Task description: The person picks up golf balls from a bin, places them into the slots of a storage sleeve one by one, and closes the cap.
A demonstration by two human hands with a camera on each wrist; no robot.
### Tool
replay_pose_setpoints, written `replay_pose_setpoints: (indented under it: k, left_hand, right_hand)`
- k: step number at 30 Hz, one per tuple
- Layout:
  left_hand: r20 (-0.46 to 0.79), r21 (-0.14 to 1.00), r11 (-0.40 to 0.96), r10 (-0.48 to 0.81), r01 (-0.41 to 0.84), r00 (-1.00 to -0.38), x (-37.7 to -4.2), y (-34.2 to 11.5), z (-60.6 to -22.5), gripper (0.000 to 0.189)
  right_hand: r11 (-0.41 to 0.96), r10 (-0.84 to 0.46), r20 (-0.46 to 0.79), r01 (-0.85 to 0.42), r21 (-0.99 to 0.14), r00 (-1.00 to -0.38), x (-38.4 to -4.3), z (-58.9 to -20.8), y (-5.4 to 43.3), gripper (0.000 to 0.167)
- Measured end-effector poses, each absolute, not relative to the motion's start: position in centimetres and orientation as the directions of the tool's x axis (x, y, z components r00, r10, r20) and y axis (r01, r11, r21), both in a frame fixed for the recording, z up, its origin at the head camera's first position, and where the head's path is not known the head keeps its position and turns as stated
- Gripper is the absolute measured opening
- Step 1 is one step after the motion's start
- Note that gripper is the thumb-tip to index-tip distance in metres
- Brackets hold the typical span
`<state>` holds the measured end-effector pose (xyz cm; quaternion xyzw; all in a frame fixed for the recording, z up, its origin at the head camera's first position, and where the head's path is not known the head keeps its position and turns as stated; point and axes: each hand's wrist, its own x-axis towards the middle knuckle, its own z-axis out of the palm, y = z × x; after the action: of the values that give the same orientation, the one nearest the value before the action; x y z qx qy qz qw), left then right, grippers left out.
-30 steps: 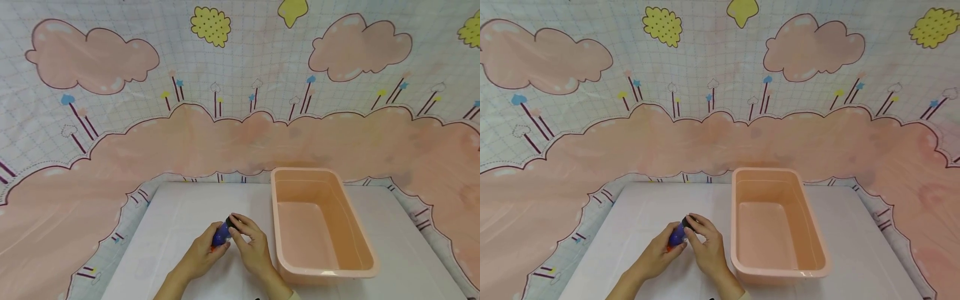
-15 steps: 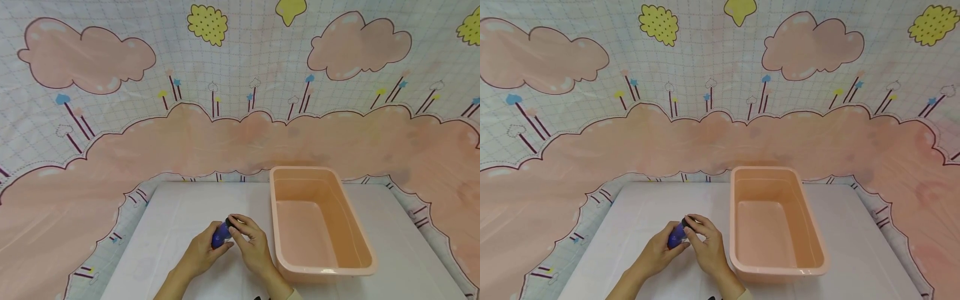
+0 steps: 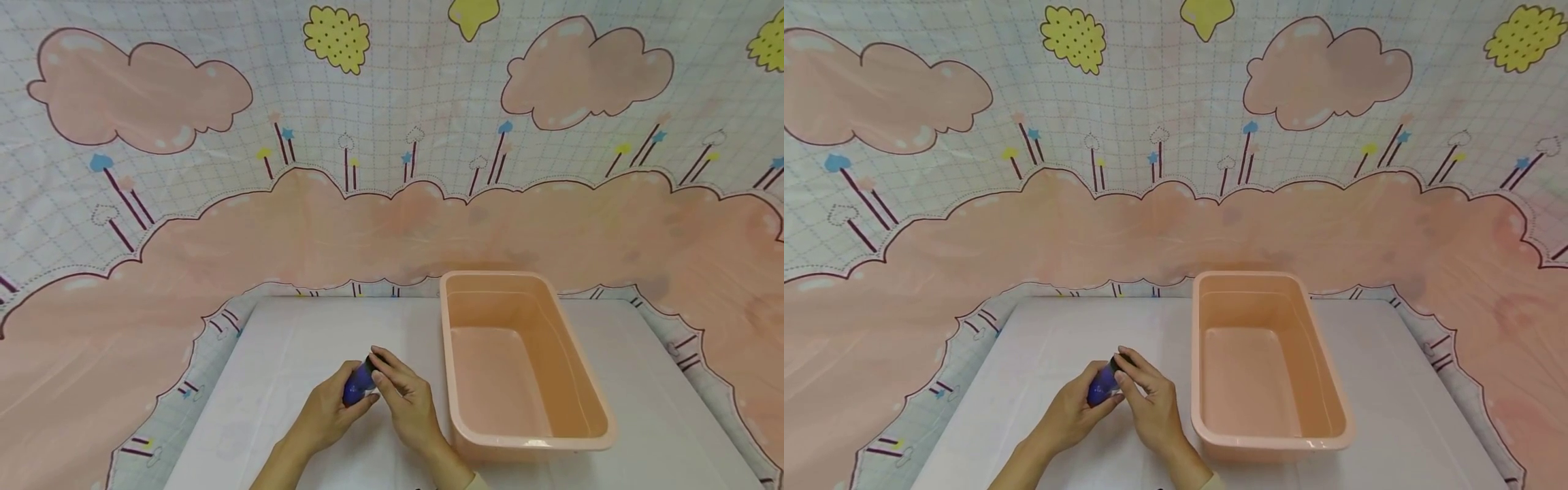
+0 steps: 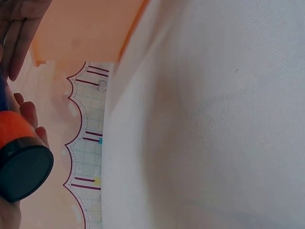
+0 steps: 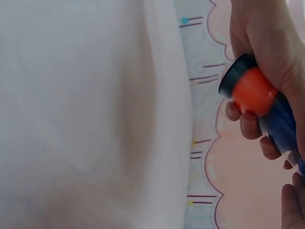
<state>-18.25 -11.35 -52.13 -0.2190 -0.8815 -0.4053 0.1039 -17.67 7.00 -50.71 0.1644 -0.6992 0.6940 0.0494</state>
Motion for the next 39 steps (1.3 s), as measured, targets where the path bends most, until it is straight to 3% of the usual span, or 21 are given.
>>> replay_pose_setpoints:
  k: [7,21,39]
  left_hand:
    - [0.366,0.663,0.589,0.284,0.462,-0.886,-18.0,-11.4,-52.2,0.047]
    - [0.324,0.693,0.595,0.248,0.407,-0.913,-17.7,-11.6,-52.3,0.047]
    - [0.304,0.69,0.592,0.287,0.418,-0.908,-17.5,-11.5,-52.7,0.047]
  right_hand:
    - [-0.101,-0.153,0.304,-0.292,-0.951,-0.94,-17.3,-51.1,6.3,0.034]
    - [-0.136,-0.057,0.293,-0.284,-0.949,-0.954,-16.8,-51.1,5.0,0.031]
    - [-0.087,-0.079,0.257,-0.25,-0.964,-0.963,-16.5,-51.2,5.4,0.031]
